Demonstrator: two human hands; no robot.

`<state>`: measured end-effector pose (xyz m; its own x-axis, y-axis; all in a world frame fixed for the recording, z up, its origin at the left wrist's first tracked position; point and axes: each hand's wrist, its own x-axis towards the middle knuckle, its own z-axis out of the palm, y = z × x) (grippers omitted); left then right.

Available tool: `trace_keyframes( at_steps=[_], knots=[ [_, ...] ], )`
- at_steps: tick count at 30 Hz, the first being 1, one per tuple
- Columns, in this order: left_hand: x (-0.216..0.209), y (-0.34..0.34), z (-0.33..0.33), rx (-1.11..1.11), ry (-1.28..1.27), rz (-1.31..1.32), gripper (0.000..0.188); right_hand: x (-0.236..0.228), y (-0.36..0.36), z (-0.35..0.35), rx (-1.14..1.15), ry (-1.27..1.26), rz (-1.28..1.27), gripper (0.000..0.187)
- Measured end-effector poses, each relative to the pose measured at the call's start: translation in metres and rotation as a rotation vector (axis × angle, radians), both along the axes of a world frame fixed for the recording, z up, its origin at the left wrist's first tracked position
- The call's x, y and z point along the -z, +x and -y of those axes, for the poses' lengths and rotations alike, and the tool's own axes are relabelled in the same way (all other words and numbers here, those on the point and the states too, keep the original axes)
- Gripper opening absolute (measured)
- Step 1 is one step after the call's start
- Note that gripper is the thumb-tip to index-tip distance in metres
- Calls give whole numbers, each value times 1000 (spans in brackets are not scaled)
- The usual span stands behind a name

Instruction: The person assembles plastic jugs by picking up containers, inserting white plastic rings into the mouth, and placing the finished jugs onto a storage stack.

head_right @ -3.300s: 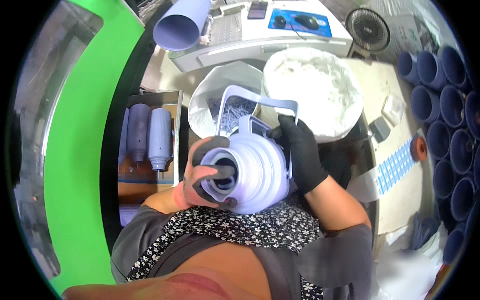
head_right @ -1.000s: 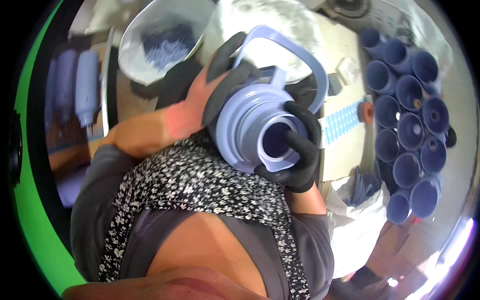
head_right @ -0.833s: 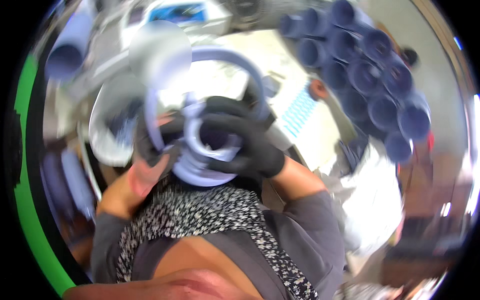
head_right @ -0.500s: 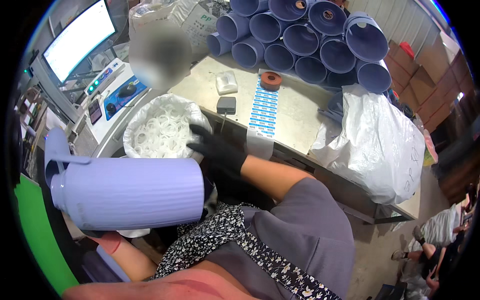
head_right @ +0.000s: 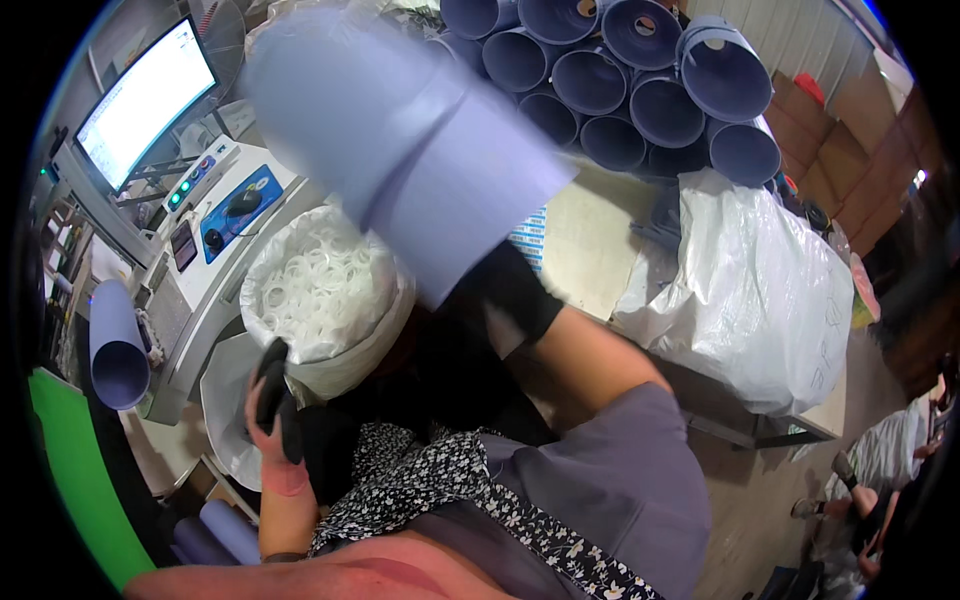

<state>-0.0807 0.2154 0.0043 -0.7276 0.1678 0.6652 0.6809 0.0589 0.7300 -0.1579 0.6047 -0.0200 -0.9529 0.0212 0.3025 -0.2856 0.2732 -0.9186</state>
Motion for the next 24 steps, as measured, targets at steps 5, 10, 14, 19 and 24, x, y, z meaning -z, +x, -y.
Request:
trace_keyframes(
  at_steps=[5,10,14,19,24],
  knots=[
    [10,-3,7,-112,-101,444,37,-154,-58,-160,574,593,-678,36],
    [26,9,-1,-123,66,700,37,-265,-71,-232,1207,1340,-405,36],
    [27,11,-10,-131,-27,661,35,-295,-98,-314,1292,1400,-142,36],
    [56,13,29,-227,9,665,37,-266,-133,-317,1295,1563,-352,28],
    [84,50,86,-601,91,705,42,-114,-173,-72,12,-102,-413,15]
  ],
)
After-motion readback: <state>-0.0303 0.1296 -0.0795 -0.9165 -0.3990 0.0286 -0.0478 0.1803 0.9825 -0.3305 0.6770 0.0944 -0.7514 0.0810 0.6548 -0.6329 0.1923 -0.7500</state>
